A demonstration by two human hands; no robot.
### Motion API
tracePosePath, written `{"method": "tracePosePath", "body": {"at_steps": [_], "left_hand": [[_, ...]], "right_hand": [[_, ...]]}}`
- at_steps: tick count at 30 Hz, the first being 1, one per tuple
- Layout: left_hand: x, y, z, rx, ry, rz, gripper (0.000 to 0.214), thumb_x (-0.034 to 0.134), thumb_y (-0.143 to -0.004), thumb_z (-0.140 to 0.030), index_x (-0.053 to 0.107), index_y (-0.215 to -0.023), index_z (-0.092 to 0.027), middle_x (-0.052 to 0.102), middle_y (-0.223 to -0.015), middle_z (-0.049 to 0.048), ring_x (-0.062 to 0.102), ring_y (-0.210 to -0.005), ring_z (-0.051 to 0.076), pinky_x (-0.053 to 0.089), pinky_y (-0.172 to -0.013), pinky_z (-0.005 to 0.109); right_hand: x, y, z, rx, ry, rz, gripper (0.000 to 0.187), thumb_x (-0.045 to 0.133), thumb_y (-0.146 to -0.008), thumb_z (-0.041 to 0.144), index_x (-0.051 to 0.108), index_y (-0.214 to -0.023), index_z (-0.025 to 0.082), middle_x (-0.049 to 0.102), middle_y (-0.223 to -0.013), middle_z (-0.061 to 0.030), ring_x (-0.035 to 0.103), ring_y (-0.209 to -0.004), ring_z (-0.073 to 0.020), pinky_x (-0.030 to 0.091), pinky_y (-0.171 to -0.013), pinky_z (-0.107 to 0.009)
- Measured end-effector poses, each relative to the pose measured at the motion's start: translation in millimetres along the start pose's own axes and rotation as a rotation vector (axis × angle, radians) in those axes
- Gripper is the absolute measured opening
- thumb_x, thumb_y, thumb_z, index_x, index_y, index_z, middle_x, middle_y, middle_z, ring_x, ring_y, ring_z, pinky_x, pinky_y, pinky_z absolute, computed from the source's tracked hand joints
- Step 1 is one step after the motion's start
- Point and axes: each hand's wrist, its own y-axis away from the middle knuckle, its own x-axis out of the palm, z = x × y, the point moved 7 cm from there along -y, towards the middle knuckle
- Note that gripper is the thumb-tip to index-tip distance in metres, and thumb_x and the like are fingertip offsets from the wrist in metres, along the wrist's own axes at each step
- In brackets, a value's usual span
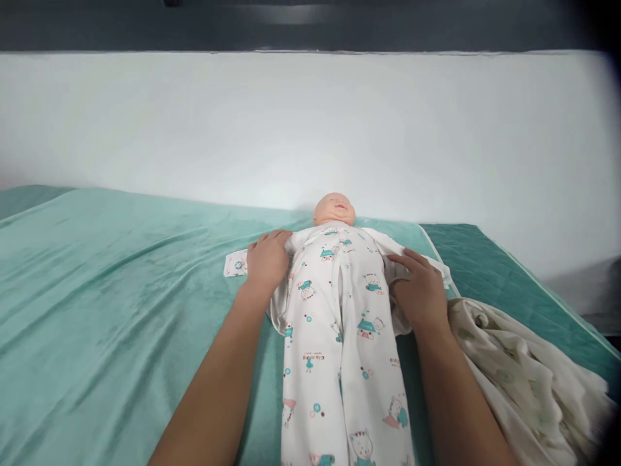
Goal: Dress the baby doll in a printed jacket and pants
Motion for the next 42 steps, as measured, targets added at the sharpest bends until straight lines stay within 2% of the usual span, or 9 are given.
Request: {"method": "tracePosePath", "body": {"at_steps": [4, 11, 16, 20, 24, 29, 32, 37, 42], "left_hand": [[-1.2, -0.7, -6.9, 0.034, -0.021, -0.033, 0.056, 0.038, -0.083, -0.006, 0.061, -0.129, -0.029, 0.062, -0.136, 0.0051, 0.055, -0.122, 0.029, 0.042, -0.098, 0.046], [-8.2, -1.8, -20.8, 0.137, 0.095, -0.125, 0.052, 0.039, -0.084, -0.005, 0.064, -0.125, -0.025, 0.058, -0.14, 0.0031, 0.053, -0.126, 0.024, 0.041, -0.104, 0.04], [-4.3, 0.0, -24.2, 0.194, 0.161, -0.078, 0.053, 0.038, -0.085, -0.005, 0.062, -0.128, -0.027, 0.065, -0.133, 0.0021, 0.053, -0.126, 0.023, 0.039, -0.104, 0.039], [-1.5, -0.9, -20.3, 0.168, 0.142, -0.056, 0.054, 0.036, -0.087, -0.007, 0.061, -0.13, -0.026, 0.066, -0.131, 0.0029, 0.054, -0.125, 0.025, 0.039, -0.102, 0.041], [-0.7, -2.5, -16.6, 0.144, 0.12, -0.043, 0.053, 0.035, -0.089, -0.009, 0.06, -0.132, -0.027, 0.066, -0.131, 0.0033, 0.054, -0.124, 0.025, 0.039, -0.102, 0.04], [-0.4, -3.3, -14.6, 0.136, 0.064, -0.017, 0.053, 0.036, -0.088, -0.009, 0.06, -0.132, -0.028, 0.065, -0.133, 0.0021, 0.054, -0.125, 0.025, 0.04, -0.101, 0.04], [-0.3, -3.7, -13.6, 0.116, 0.015, -0.02, 0.054, 0.035, -0.087, -0.008, 0.059, -0.132, -0.027, 0.065, -0.134, 0.0007, 0.054, -0.124, 0.024, 0.041, -0.1, 0.041], [-1.4, -2.9, -12.9, 0.085, -0.062, -0.044, 0.052, 0.036, -0.087, -0.007, 0.062, -0.129, -0.025, 0.059, -0.141, 0.0005, 0.054, -0.125, 0.023, 0.043, -0.1, 0.039], [-1.2, -2.6, -9.6, 0.046, -0.093, -0.044, 0.055, 0.037, -0.086, -0.006, 0.063, -0.128, -0.03, 0.062, -0.135, 0.0001, 0.057, -0.119, 0.023, 0.045, -0.092, 0.038]], "right_hand": [[-14.2, 1.1, 15.1, -0.033, -0.038, -0.158, 0.042, 0.046, -0.075, 0.014, 0.071, -0.109, 0.02, 0.065, -0.128, -0.0086, 0.056, -0.12, -0.0282, 0.04, -0.107, -0.047], [16.1, -11.6, 27.2, -0.199, -0.075, -0.027, 0.044, 0.044, -0.092, 0.036, 0.06, -0.13, 0.021, 0.06, -0.137, -0.011, 0.048, -0.13, -0.0277, 0.035, -0.11, -0.05], [27.6, -31.3, 24.2, -0.116, 0.038, 0.022, 0.042, 0.042, -0.095, 0.039, 0.063, -0.128, 0.022, 0.064, -0.13, -0.0113, 0.053, -0.122, -0.029, 0.034, -0.106, -0.05], [32.5, -54.3, 21.6, -0.022, 0.13, 0.103, 0.039, 0.044, -0.093, 0.042, 0.07, -0.114, 0.024, 0.072, -0.111, -0.0115, 0.063, -0.1, -0.028, 0.043, -0.089, -0.041], [36.9, -80.8, 5.3, 0.121, 0.188, 0.174, 0.037, 0.045, -0.088, 0.039, 0.073, -0.106, 0.024, 0.073, -0.099, -0.0115, 0.064, -0.088, -0.0283, 0.043, -0.073, -0.037], [45.0, -99.4, -20.4, 0.212, 0.159, 0.263, 0.032, 0.053, -0.077, 0.029, 0.076, -0.098, 0.024, 0.073, -0.094, -0.0093, 0.064, -0.085, -0.0273, 0.045, -0.071, -0.036], [41.5, -98.3, -9.3, 0.055, 0.1, 0.221, 0.042, 0.048, -0.076, 0.017, 0.073, -0.108, 0.023, 0.072, -0.109, -0.0081, 0.064, -0.096, -0.0273, 0.048, -0.083, -0.04], [29.4, -69.7, 59.5, -0.511, -0.108, 0.218, 0.057, 0.043, -0.076, 0.006, 0.065, -0.124, 0.025, 0.059, -0.137, -0.004, 0.048, -0.129, -0.0254, 0.04, -0.107, -0.042], [46.6, -59.0, 58.0, -0.4, -0.018, 0.523, 0.057, 0.053, -0.078, 0.013, 0.055, -0.134, 0.028, 0.064, -0.128, -0.0074, 0.059, -0.112, -0.0279, 0.046, -0.092, -0.04]]}}
